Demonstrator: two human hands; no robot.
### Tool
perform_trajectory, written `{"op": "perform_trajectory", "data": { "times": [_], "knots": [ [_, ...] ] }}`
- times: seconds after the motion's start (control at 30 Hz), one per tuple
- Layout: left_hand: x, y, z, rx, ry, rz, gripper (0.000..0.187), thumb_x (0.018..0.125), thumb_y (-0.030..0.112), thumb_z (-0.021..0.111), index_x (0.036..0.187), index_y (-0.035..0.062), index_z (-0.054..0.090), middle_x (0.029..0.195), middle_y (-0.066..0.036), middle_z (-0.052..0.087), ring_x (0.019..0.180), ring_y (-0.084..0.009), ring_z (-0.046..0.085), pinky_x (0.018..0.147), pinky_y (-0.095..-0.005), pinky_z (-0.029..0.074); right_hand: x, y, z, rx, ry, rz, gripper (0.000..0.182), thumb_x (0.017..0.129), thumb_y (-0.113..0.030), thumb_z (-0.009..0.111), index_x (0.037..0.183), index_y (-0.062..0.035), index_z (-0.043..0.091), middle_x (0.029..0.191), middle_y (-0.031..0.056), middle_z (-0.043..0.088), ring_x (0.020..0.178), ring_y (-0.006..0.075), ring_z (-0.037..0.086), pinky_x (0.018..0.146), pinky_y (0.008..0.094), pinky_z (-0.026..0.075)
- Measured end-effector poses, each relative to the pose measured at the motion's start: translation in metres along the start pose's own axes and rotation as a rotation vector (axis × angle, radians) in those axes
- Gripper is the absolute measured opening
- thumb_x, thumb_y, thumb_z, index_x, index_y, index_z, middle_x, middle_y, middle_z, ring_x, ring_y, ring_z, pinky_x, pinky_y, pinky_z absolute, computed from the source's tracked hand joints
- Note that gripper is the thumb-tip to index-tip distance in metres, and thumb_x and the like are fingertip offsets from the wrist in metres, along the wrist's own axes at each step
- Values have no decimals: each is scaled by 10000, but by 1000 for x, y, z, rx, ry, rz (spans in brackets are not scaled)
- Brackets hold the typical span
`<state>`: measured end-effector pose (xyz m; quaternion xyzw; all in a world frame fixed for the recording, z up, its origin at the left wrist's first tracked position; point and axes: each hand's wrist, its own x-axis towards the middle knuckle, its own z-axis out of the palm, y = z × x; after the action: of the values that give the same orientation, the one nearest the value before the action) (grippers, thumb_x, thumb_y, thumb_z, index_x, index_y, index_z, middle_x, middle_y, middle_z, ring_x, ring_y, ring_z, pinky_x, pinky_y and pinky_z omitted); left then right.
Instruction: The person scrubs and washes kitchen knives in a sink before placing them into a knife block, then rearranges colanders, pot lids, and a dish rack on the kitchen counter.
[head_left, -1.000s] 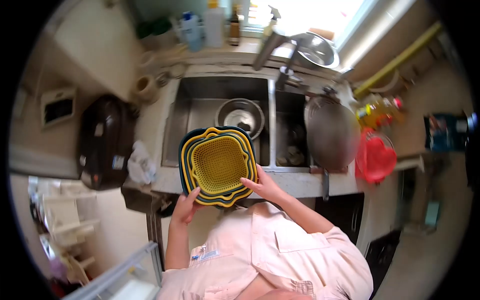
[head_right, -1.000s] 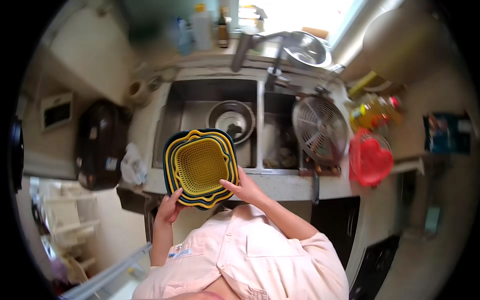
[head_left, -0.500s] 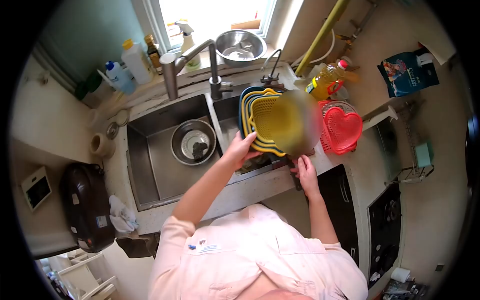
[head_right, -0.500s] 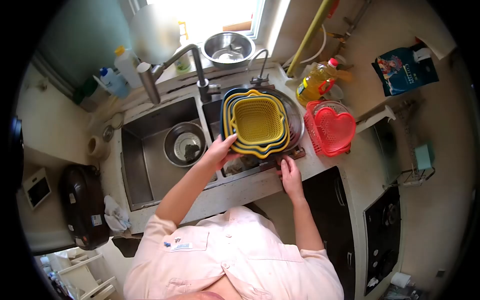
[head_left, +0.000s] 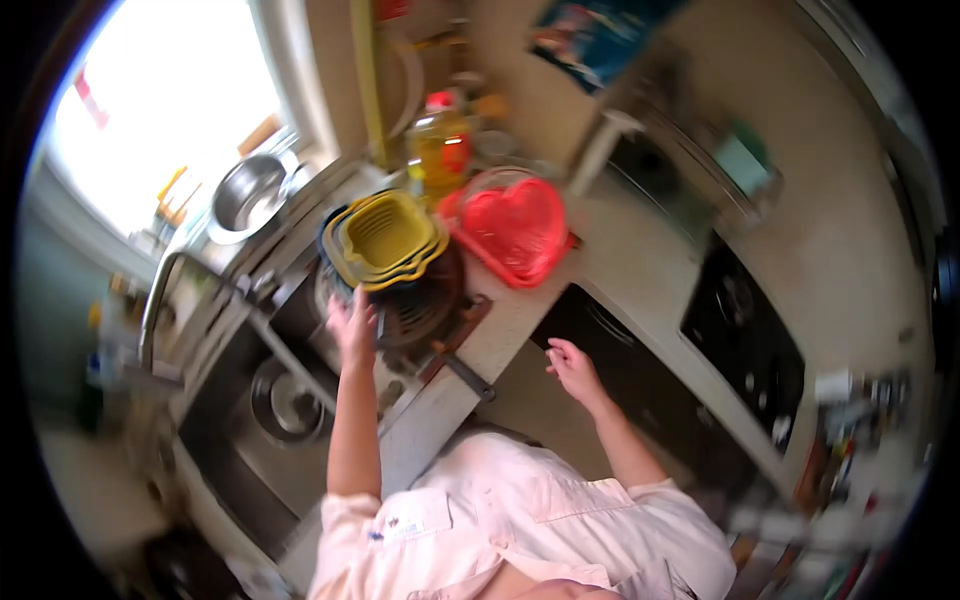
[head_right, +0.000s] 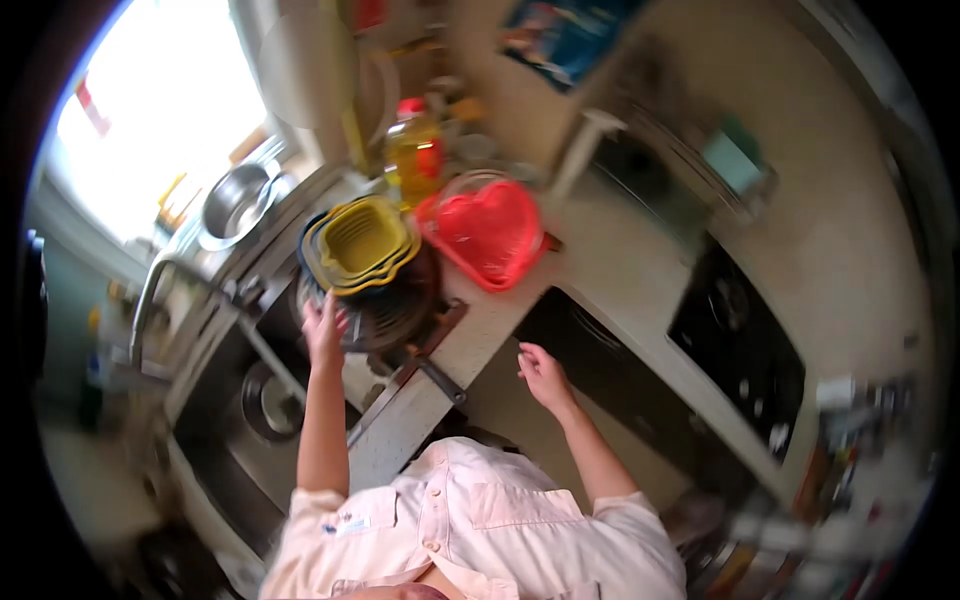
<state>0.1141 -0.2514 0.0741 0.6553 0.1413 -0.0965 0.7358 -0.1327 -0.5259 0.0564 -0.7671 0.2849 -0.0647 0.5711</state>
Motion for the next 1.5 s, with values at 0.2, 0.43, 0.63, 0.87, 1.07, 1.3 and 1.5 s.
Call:
{"op": "perform_trajectory", "data": {
  "times": [0.2,0.43,0.63,0.87,1.07,1.3,1.5],
  "knots": [
    [-93,-9,-5,72,-195,301,269,897,108,531,1149,18,511,932,15,445,629,-16,408,531,-162,346,4,19,-64,-93,227,10,285,885,-189,533,1110,-15,550,901,116,643,721,168,640,647,271,500],
    [-145,4,32,148,-358,318,172,874,36,530,1035,-12,566,943,-19,506,646,-36,434,564,-167,364,129,24,-207,101,454,77,274,876,-189,529,1072,-1,561,867,68,626,747,129,593,626,243,457],
    [-168,-13,122,164,-293,232,150,880,35,514,1009,-12,573,901,-26,501,682,-50,439,583,-177,371,307,40,-327,46,492,162,311,882,-208,521,1144,-40,529,986,105,615,854,200,604,725,297,474],
    [-176,-52,221,271,-264,98,134,872,39,534,986,-11,583,909,-43,513,733,-75,486,626,-186,399,465,54,-375,-821,624,-339,479,835,-318,589,1232,-77,469,1118,192,531,987,364,537,812,422,463],
    [-174,-49,262,384,-234,82,138,867,29,539,991,-12,584,892,-46,511,702,-76,496,619,-186,399,522,26,-361,-1085,582,-301,514,839,-377,572,1245,-86,452,1199,214,463,1068,369,491,858,417,451],
    [-166,-49,276,427,-228,92,138,858,1,533,983,-8,590,877,-43,508,676,-71,495,592,-187,398,558,37,-409,-1042,654,-277,466,828,-389,571,1152,-58,524,1133,220,531,1026,362,533,833,432,465],
    [-156,-48,292,425,-340,93,152,847,13,548,991,-7,595,881,-51,531,693,-76,528,620,-193,431,487,-3,-421,-1016,674,-296,354,796,-272,611,1045,-23,575,1071,203,546,898,373,563,723,444,475]
  ]
}}
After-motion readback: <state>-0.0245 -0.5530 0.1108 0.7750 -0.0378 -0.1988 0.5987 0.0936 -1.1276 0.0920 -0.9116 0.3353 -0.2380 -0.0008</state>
